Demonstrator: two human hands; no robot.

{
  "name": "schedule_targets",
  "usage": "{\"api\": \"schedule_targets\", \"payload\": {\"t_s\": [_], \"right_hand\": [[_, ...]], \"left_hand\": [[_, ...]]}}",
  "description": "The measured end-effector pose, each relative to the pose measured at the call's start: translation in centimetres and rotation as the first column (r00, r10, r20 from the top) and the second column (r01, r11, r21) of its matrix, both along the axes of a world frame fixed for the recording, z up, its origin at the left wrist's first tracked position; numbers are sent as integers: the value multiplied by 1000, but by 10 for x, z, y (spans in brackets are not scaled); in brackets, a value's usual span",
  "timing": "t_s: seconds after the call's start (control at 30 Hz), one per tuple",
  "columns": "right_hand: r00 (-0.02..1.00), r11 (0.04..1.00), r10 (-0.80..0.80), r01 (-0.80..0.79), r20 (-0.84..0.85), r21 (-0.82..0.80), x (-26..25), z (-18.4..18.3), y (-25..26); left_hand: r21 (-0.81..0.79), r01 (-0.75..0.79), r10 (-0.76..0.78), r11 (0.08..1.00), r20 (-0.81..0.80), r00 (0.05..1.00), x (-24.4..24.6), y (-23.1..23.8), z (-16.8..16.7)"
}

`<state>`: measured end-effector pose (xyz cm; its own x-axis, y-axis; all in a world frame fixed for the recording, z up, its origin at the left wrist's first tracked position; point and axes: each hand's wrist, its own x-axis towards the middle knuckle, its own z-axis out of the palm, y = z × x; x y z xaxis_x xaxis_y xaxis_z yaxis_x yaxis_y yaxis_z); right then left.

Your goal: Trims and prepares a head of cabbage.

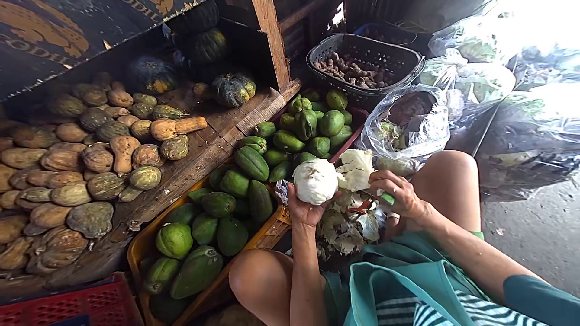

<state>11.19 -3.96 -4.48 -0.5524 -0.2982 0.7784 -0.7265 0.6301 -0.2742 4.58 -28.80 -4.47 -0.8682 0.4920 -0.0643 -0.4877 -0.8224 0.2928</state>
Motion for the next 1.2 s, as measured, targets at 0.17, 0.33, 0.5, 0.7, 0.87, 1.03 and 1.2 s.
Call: {"api": "schedule_targets", "payload": {"t_s": [0.17,0.33,0.5,0.7,0.87,1.03,1.2], "right_hand": [[990,905,-110,135,84,-404,-8,4,-1],[985,897,-169,161,17,-412,-16,18,11],[971,919,-221,175,-94,-354,-16,40,21],[930,824,-352,362,106,-436,1,64,17],[552,792,-338,604,763,-86,-16,32,7],[205,897,-306,391,930,209,-31,-9,-11],[575,875,-29,410,818,-257,-2,-20,-47]], "left_hand": [[40,31,-27,999,-109,994,-2,-3,-7],[-245,-58,63,968,14,998,8,1,5],[-614,12,31,789,60,998,7,8,11],[-575,27,53,818,122,991,2,10,5],[-362,6,65,932,183,981,7,14,15],[-472,1,143,882,268,953,8,23,16],[-570,-53,262,820,292,920,7,30,2]]}}
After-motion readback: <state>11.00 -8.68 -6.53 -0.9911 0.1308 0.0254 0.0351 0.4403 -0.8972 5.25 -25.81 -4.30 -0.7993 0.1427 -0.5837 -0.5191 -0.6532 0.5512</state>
